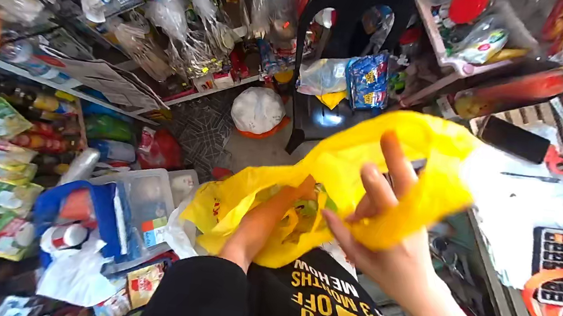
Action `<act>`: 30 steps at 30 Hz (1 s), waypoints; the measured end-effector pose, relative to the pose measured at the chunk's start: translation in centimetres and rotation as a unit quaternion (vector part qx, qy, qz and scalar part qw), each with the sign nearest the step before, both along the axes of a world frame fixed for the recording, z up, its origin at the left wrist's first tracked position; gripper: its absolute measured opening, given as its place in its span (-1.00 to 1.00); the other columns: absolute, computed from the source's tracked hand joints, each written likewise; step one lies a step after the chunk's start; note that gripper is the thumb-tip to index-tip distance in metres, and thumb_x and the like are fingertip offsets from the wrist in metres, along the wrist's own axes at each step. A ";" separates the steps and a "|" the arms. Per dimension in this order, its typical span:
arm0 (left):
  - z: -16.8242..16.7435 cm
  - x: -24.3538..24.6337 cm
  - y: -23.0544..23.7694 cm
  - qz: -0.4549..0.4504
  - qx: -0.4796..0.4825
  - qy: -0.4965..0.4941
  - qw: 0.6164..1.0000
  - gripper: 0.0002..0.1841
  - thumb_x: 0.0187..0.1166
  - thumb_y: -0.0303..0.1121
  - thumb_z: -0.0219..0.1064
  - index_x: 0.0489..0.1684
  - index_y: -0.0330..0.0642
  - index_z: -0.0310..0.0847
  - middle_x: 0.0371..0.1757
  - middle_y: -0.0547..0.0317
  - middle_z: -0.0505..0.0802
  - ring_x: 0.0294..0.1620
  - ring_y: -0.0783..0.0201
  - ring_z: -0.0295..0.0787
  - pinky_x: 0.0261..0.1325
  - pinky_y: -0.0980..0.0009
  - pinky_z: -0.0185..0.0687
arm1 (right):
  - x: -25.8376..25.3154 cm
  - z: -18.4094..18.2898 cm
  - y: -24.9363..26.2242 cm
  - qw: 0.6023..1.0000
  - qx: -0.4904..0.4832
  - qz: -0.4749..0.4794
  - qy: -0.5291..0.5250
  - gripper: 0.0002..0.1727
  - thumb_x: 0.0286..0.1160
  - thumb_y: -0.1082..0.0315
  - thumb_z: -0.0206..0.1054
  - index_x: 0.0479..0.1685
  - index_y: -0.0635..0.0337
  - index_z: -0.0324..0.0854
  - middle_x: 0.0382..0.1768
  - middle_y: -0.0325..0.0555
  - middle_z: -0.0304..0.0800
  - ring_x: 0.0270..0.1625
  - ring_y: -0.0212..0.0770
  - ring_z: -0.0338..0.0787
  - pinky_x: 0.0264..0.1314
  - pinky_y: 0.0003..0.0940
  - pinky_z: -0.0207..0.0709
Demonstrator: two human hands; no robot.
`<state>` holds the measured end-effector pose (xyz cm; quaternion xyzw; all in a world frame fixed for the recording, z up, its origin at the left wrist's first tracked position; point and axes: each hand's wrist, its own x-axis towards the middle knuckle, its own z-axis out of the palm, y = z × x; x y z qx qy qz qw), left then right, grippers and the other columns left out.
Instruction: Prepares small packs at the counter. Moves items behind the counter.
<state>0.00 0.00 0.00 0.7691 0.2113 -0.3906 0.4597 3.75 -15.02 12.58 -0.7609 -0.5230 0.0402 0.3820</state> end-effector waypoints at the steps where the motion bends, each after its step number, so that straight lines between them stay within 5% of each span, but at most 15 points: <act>1: -0.1 -0.4 -0.4 0.028 -0.004 -0.019 0.999 -0.40 0.65 -0.39 0.37 0.65 -0.42 0.31 0.55 -0.41 0.58 0.59 -0.24 0.51 0.59 -0.20 0.36 | 0.7 -1.0 0.6 0.997 -0.039 -0.032 -0.055 -0.20 0.35 0.32 0.50 0.72 -0.12 0.37 0.40 0.19 0.63 -0.37 -0.09 0.77 -0.48 -0.23 0.61; 4: -3.7 -1.8 -2.0 0.050 0.006 -0.076 0.996 -0.41 0.54 -0.30 0.45 0.54 -0.35 0.46 0.38 -0.31 0.73 0.43 -0.16 0.66 0.48 -0.17 0.50 | 3.1 -2.4 1.2 0.976 -0.183 -0.087 -0.082 -0.13 0.22 0.67 0.42 0.67 -0.17 0.48 0.41 0.42 0.51 -0.29 0.29 0.81 -0.49 0.15 0.63; 6: -6.7 -3.9 -2.6 0.020 0.042 -0.070 0.996 -0.47 0.54 -0.17 0.44 0.43 -0.28 0.61 0.33 -0.23 0.78 0.40 -0.15 0.70 0.45 -0.21 0.53 | 4.7 -3.4 0.8 0.962 -0.237 -0.114 -0.075 -0.38 0.23 0.75 0.35 0.33 0.02 0.69 0.41 0.46 0.49 0.03 0.46 0.76 -0.36 0.23 0.65; 8: -5.3 -6.0 -1.7 -0.009 0.033 0.004 0.999 -0.46 0.69 -0.10 0.28 0.51 -0.30 0.54 0.40 -0.30 0.74 0.47 -0.26 0.64 0.47 -0.33 0.44 | 6.7 -5.0 0.0 0.947 -0.288 -0.123 -0.074 -0.52 0.29 0.76 0.34 0.18 0.13 0.75 0.48 0.47 0.42 0.34 0.51 0.62 -0.08 0.31 0.67; 9: -4.5 -6.9 -0.9 -0.012 0.004 0.019 1.000 -0.46 0.76 -0.12 0.17 0.56 -0.34 0.47 0.40 -0.38 0.71 0.47 -0.30 0.62 0.47 -0.35 0.41 | 7.7 -6.2 -0.4 0.942 -0.302 -0.120 -0.081 -0.60 0.27 0.77 0.36 0.06 0.21 0.78 0.53 0.45 0.41 0.52 0.51 0.48 0.21 0.39 0.56; 11: -4.1 -8.2 0.8 0.014 -0.040 0.050 0.998 -0.46 0.86 -0.11 0.03 0.55 -0.41 0.48 0.50 -0.41 0.64 0.59 -0.29 0.51 0.62 -0.28 0.28 | 9.5 -9.1 -1.7 0.939 -0.315 -0.113 -0.080 -0.71 0.32 0.76 0.33 -0.07 0.32 0.82 0.65 0.38 0.36 0.81 0.44 0.07 0.73 0.54 -0.08; 13: -5.4 -8.9 2.4 0.053 -0.043 0.071 0.995 -0.51 0.89 -0.20 0.00 0.55 -0.43 0.48 0.56 -0.39 0.59 0.65 -0.24 0.43 0.70 -0.19 0.18 | 10.0 -11.4 -2.3 0.923 -0.354 -0.138 -0.058 -0.72 0.30 0.68 0.38 -0.01 0.34 0.82 0.65 0.39 0.38 0.84 0.46 -0.04 0.69 0.68 -0.33; 15: -6.8 -9.8 2.9 0.047 0.010 0.099 0.994 -0.51 0.88 -0.18 -0.02 0.52 -0.37 0.53 0.52 -0.37 0.64 0.61 -0.26 0.50 0.63 -0.30 0.26 | 9.4 -12.4 -1.4 0.902 -0.407 -0.128 0.068 -0.47 0.48 0.41 0.40 0.50 0.24 0.58 0.74 0.45 0.15 0.80 0.58 -0.05 0.57 0.76 -0.18; 16: -6.9 -10.1 2.8 0.036 0.029 0.116 0.992 -0.51 0.86 -0.17 -0.02 0.49 -0.35 0.56 0.49 -0.37 0.66 0.58 -0.29 0.53 0.57 -0.36 0.30 | 8.7 -13.0 -0.6 0.895 -0.413 -0.093 0.142 -0.23 0.55 0.14 0.43 0.78 0.08 0.30 0.78 0.46 0.02 0.75 0.61 0.03 0.52 0.72 -0.01; 18: -5.3 -10.1 1.9 0.008 0.028 0.151 0.988 -0.51 0.87 -0.15 -0.03 0.50 -0.32 0.57 0.49 -0.36 0.66 0.58 -0.31 0.52 0.54 -0.41 0.28 | 6.2 -15.1 1.2 0.894 -0.395 -0.017 0.211 0.13 0.27 -0.12 0.61 0.89 -0.01 0.07 0.78 0.46 0.01 0.69 0.58 0.19 0.53 0.64 0.10; 21: -2.8 -10.0 0.0 -0.035 0.025 0.172 0.984 -0.49 0.86 -0.10 -0.03 0.38 -0.33 0.65 0.44 -0.33 0.71 0.54 -0.30 0.57 0.46 -0.45 0.34 | 3.3 -17.9 3.2 0.910 -0.372 0.090 0.160 -0.08 0.09 0.35 0.67 0.62 0.33 0.37 0.60 0.48 0.33 0.56 0.53 0.42 0.43 0.51 0.36; 24: -3.0 -10.8 -0.3 -0.025 0.008 0.145 0.989 -0.53 0.84 -0.16 0.01 0.42 -0.33 0.61 0.42 -0.34 0.72 0.51 -0.31 0.59 0.46 -0.42 0.36 | 4.6 -18.5 3.3 0.932 -0.293 0.140 0.163 -0.45 0.06 0.64 0.55 0.22 0.32 0.69 0.30 0.32 0.66 0.30 0.39 0.68 0.21 0.45 0.56; 27: -5.9 -12.5 0.6 0.030 0.020 0.036 0.999 -0.45 0.61 -0.40 0.33 0.62 -0.26 0.42 0.41 -0.33 0.72 0.45 -0.28 0.65 0.45 -0.37 0.45 | 6.7 -17.4 3.2 0.977 -0.142 0.108 0.116 -0.72 0.15 0.73 0.35 -0.24 0.27 0.85 0.01 0.16 0.85 0.12 0.28 0.77 0.07 0.38 0.59; 28: -5.8 -12.8 0.6 0.019 0.043 0.017 0.999 -0.39 0.52 -0.47 0.39 0.63 -0.25 0.39 0.41 -0.31 0.72 0.43 -0.28 0.67 0.40 -0.38 0.52 | 7.3 -16.8 3.7 0.985 -0.129 0.095 0.068 -0.71 0.19 0.75 0.32 -0.23 0.26 0.86 0.14 0.12 0.85 0.24 0.34 0.73 0.08 0.42 0.57; 30: -4.4 -12.9 0.1 -0.030 0.101 -0.046 0.993 -0.47 0.36 -0.54 0.49 0.39 -0.37 0.56 0.37 -0.29 0.72 0.35 -0.27 0.71 0.28 -0.31 0.62 | 8.2 -16.1 4.8 0.976 -0.192 0.101 -0.016 -0.51 0.29 0.75 0.31 0.17 0.13 0.84 0.59 -0.08 0.59 0.55 0.42 0.51 0.16 0.46 0.55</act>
